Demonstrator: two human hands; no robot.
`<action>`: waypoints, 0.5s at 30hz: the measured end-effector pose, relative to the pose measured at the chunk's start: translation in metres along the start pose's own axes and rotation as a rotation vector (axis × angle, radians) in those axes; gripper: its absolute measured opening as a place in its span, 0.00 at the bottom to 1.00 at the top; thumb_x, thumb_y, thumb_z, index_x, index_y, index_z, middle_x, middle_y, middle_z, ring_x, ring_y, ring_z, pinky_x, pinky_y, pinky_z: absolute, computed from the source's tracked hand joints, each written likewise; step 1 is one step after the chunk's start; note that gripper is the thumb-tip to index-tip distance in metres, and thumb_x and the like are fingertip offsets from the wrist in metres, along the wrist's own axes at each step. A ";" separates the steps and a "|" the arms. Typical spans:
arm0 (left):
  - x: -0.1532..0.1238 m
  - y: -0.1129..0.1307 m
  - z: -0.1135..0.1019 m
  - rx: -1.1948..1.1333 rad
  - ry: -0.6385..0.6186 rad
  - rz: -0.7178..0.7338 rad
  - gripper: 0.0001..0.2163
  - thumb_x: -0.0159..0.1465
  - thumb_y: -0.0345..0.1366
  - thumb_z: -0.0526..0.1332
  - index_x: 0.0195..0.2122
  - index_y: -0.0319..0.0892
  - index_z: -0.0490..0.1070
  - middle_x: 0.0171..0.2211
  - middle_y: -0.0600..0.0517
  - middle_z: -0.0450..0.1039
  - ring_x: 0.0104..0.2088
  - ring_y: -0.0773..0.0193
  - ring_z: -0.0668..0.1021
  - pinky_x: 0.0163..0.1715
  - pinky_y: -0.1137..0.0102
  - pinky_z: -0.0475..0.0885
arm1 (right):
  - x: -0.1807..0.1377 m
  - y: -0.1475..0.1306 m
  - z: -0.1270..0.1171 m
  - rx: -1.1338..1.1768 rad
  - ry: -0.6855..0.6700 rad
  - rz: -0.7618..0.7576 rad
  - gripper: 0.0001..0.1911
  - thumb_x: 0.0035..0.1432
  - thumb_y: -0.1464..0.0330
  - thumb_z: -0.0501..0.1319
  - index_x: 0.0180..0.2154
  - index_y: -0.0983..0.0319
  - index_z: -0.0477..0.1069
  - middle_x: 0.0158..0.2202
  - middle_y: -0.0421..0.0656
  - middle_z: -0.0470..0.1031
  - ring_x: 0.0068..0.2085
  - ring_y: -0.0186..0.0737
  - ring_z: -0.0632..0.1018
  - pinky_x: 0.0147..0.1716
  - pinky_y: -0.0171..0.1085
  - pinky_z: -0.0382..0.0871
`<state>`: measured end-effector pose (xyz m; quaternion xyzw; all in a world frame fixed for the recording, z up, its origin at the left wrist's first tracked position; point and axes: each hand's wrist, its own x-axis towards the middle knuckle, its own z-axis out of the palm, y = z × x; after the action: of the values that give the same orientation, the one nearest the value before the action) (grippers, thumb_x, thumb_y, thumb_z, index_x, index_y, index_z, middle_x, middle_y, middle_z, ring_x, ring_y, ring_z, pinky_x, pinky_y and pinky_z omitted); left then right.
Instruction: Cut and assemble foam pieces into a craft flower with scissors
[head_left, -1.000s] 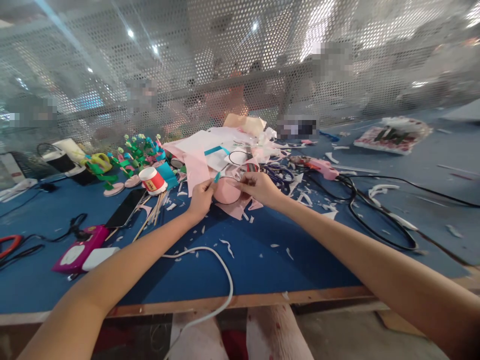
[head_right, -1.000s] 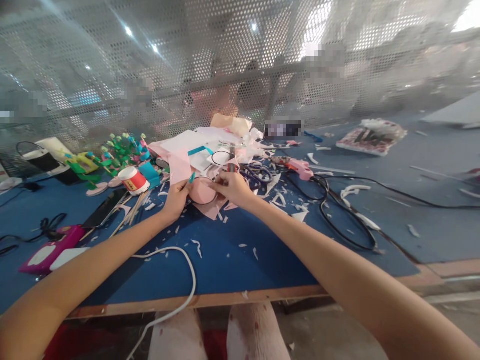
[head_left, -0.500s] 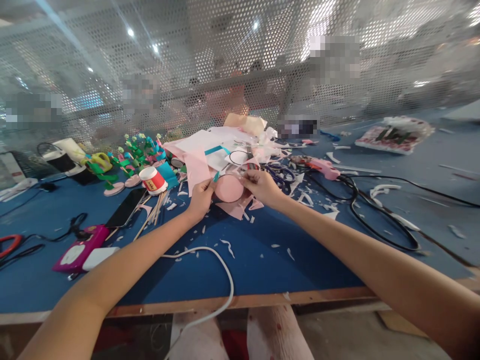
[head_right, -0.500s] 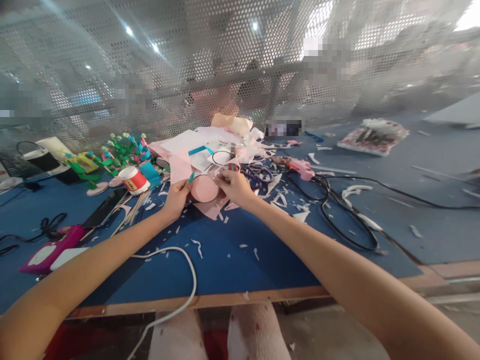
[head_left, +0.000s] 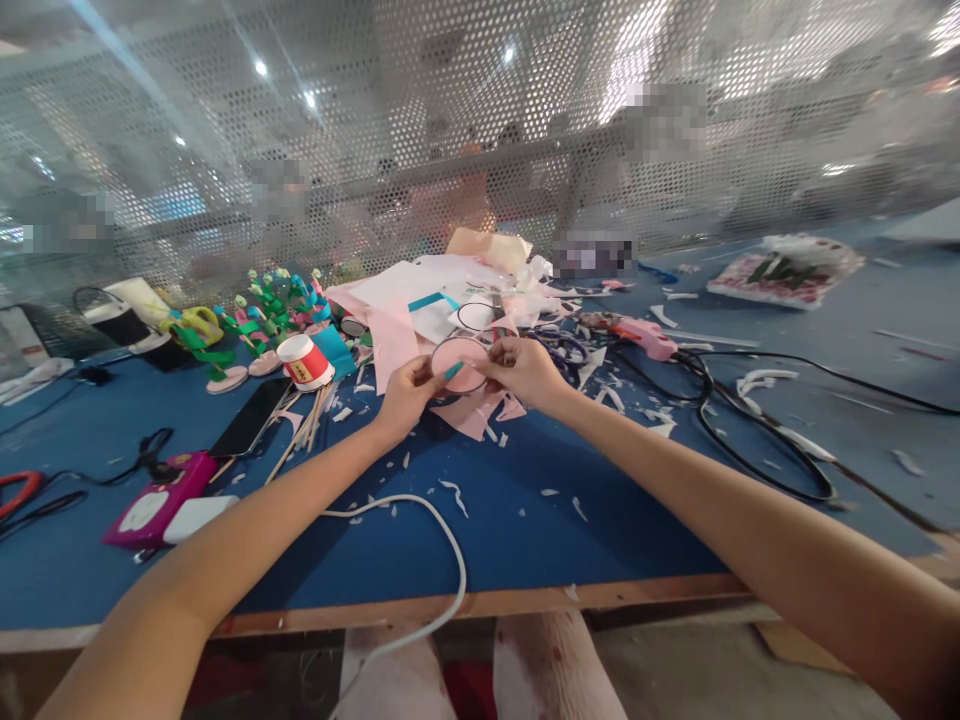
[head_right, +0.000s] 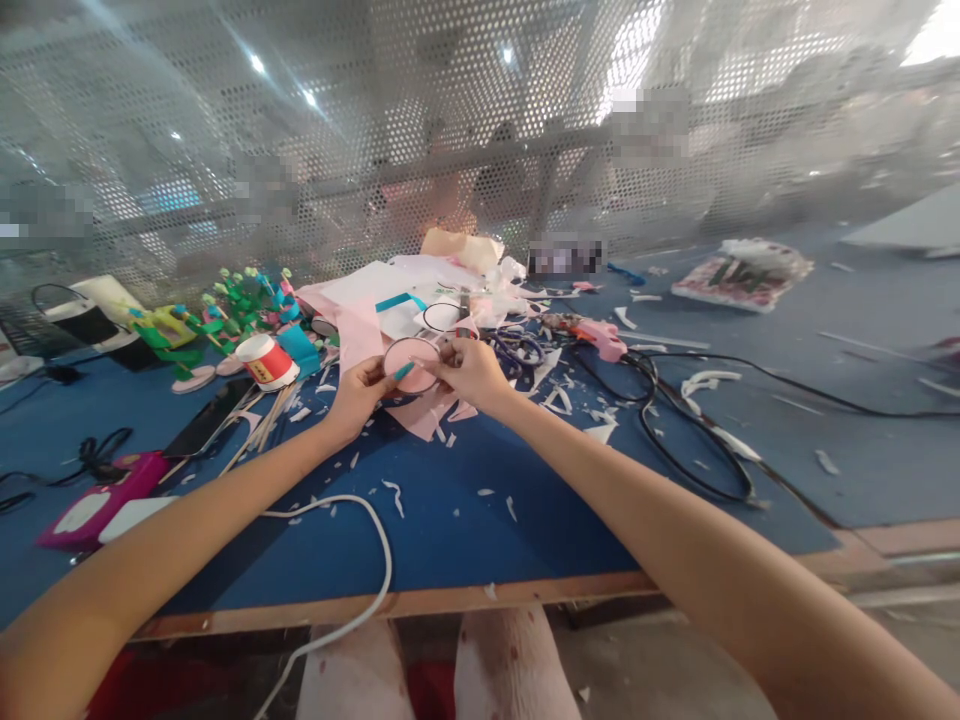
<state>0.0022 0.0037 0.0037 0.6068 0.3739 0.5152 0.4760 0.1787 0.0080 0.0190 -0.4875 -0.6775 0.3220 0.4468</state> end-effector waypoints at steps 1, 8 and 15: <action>0.000 0.001 0.001 -0.018 -0.010 -0.021 0.21 0.44 0.46 0.66 0.35 0.37 0.70 0.29 0.52 0.72 0.28 0.67 0.72 0.30 0.72 0.70 | 0.000 0.000 0.000 0.029 0.001 0.014 0.21 0.39 0.52 0.63 0.21 0.61 0.61 0.13 0.39 0.66 0.17 0.36 0.71 0.18 0.34 0.64; 0.000 0.000 0.000 -0.059 0.028 -0.003 0.20 0.47 0.45 0.65 0.36 0.38 0.71 0.32 0.51 0.74 0.29 0.66 0.74 0.31 0.71 0.72 | 0.000 0.001 0.001 0.179 0.030 0.049 0.19 0.40 0.54 0.63 0.27 0.63 0.66 0.16 0.39 0.69 0.17 0.37 0.72 0.18 0.35 0.68; 0.000 0.001 0.000 -0.058 0.052 -0.003 0.18 0.47 0.44 0.65 0.36 0.38 0.71 0.32 0.51 0.74 0.31 0.65 0.74 0.32 0.71 0.72 | 0.003 0.008 -0.001 0.137 -0.021 -0.013 0.23 0.42 0.55 0.63 0.36 0.64 0.70 0.19 0.41 0.72 0.21 0.38 0.74 0.19 0.35 0.69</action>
<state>0.0023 0.0032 0.0042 0.5786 0.3721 0.5407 0.4842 0.1826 0.0138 0.0132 -0.4480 -0.6618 0.3696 0.4740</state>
